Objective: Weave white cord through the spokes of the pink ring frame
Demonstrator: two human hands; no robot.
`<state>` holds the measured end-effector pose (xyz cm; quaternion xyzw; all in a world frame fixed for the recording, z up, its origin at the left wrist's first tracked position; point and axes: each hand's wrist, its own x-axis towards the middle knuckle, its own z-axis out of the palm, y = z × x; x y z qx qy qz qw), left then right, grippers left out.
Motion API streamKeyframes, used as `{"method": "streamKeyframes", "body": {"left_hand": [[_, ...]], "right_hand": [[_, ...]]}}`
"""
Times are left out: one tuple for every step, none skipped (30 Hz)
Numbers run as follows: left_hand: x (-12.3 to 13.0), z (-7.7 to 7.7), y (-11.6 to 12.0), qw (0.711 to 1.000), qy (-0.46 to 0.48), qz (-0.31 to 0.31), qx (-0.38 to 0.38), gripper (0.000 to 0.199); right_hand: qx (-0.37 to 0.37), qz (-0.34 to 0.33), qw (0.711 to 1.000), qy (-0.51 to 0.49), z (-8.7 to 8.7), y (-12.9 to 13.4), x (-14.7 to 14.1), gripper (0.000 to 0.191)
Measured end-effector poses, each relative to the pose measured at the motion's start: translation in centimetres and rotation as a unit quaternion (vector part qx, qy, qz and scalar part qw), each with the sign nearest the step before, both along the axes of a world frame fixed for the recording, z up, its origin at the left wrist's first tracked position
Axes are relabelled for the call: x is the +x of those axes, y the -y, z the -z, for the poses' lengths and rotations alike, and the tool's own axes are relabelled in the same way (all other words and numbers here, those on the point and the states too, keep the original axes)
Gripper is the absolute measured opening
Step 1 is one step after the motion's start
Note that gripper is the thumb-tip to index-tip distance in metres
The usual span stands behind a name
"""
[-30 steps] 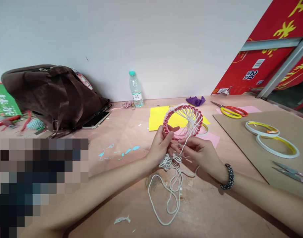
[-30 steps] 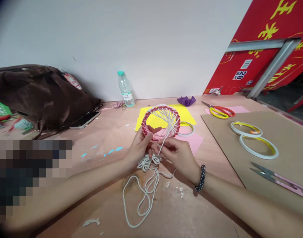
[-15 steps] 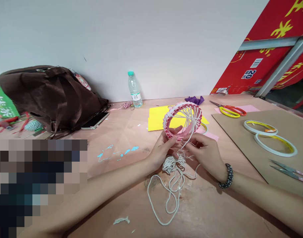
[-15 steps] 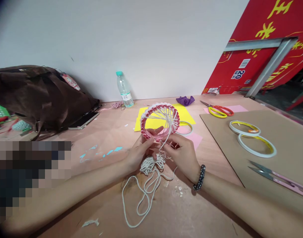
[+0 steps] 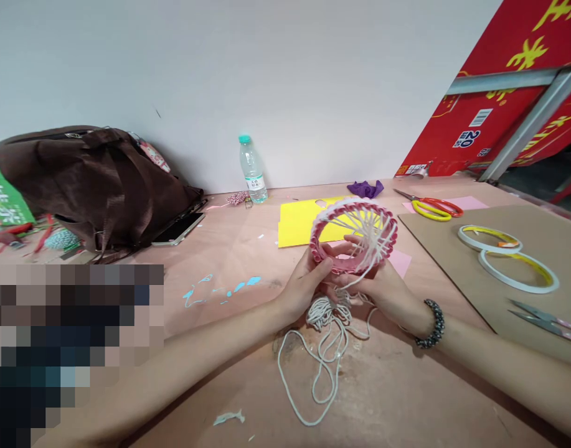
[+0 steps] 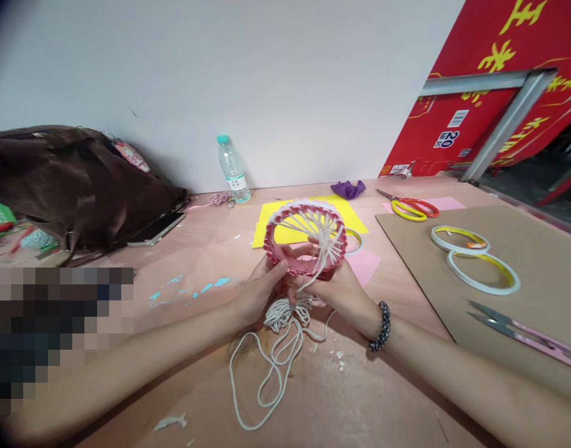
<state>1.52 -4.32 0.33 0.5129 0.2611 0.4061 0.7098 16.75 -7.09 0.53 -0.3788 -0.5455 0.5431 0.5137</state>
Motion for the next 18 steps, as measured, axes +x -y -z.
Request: {"method": "streamKeyframes", "body": {"left_hand": [[0.0, 0.1, -0.1, 1.0, 0.011, -0.008, -0.008, 0.039], [0.0, 0.3, -0.2, 1.0, 0.019, -0.017, -0.016, 0.04], [0.0, 0.3, -0.3, 0.999, 0.022, -0.026, -0.022, 0.041], [0.0, 0.4, -0.4, 0.999, 0.019, -0.035, -0.025, 0.041], [0.0, 0.3, -0.4, 0.999, 0.01, -0.041, -0.024, 0.041], [0.1, 0.3, -0.4, 0.999, -0.002, -0.048, -0.023, 0.04], [0.1, 0.2, -0.3, 0.998, -0.015, -0.055, -0.021, 0.039], [0.0, 0.1, -0.3, 0.997, -0.028, -0.064, -0.019, 0.038], [0.0, 0.0, -0.2, 0.996, -0.039, -0.073, -0.019, 0.037], [0.0, 0.0, -0.2, 0.995, -0.047, -0.082, -0.021, 0.036], [0.0, 0.0, -0.2, 0.994, -0.05, -0.089, -0.025, 0.035], [0.0, 0.0, -0.3, 0.994, -0.047, -0.093, -0.032, 0.035], [-0.1, 0.1, -0.4, 0.994, -0.04, -0.092, -0.042, 0.034], [-0.1, 0.2, -0.5, 0.994, -0.028, -0.089, -0.052, 0.033], [-0.1, 0.2, -0.7, 0.995, -0.015, -0.084, -0.06, 0.033], [-0.2, 0.3, -0.9, 0.995, -0.001, -0.078, -0.067, 0.033], [-0.2, 0.4, -1.0, 0.995, 0.009, -0.072, -0.074, 0.034], [-0.2, 0.5, -1.2, 0.994, 0.016, -0.067, -0.08, 0.036]], "right_hand": [[0.003, -0.012, 1.0, -0.011, 0.0, 0.0, 0.0, 0.046], [0.001, -0.018, 1.0, -0.022, 0.1, 0.0, 0.1, 0.049], [-0.006, -0.024, 0.999, -0.031, 0.2, 0.0, 0.2, 0.051], [-0.016, -0.027, 0.999, -0.033, 0.3, -0.1, 0.2, 0.052], [-0.025, -0.026, 0.999, -0.032, 0.4, -0.1, 0.3, 0.051], [-0.031, -0.019, 0.999, -0.028, 0.5, -0.2, 0.4, 0.049], [-0.032, -0.009, 0.999, -0.022, 0.5, -0.3, 0.5, 0.047], [-0.028, 0.003, 0.999, -0.017, 0.6, -0.3, 0.6, 0.046], [-0.019, 0.013, 1.0, -0.014, 0.6, -0.3, 0.6, 0.045], [-0.011, 0.014, 1.0, -0.013, 0.6, -0.3, 0.7, 0.043], [-0.008, 0.008, 1.0, -0.017, 0.5, -0.4, 0.8, 0.041], [-0.014, -0.004, 1.0, -0.023, 0.5, -0.4, 0.8, 0.04], [-0.024, -0.015, 0.999, -0.03, 0.5, -0.5, 0.9, 0.039], [-0.036, -0.024, 0.999, -0.033, 0.5, -0.6, 1.0, 0.038], [-0.048, -0.033, 0.998, -0.025, 0.5, -0.7, 1.1, 0.037], [-0.054, -0.038, 0.998, -0.004, 0.5, -0.9, 1.2, 0.034], [-0.048, -0.036, 0.998, 0.03, 0.6, -1.1, 1.4, 0.029], [-0.026, -0.027, 0.997, 0.074, 0.6, -1.4, 1.6, 0.024]]}}
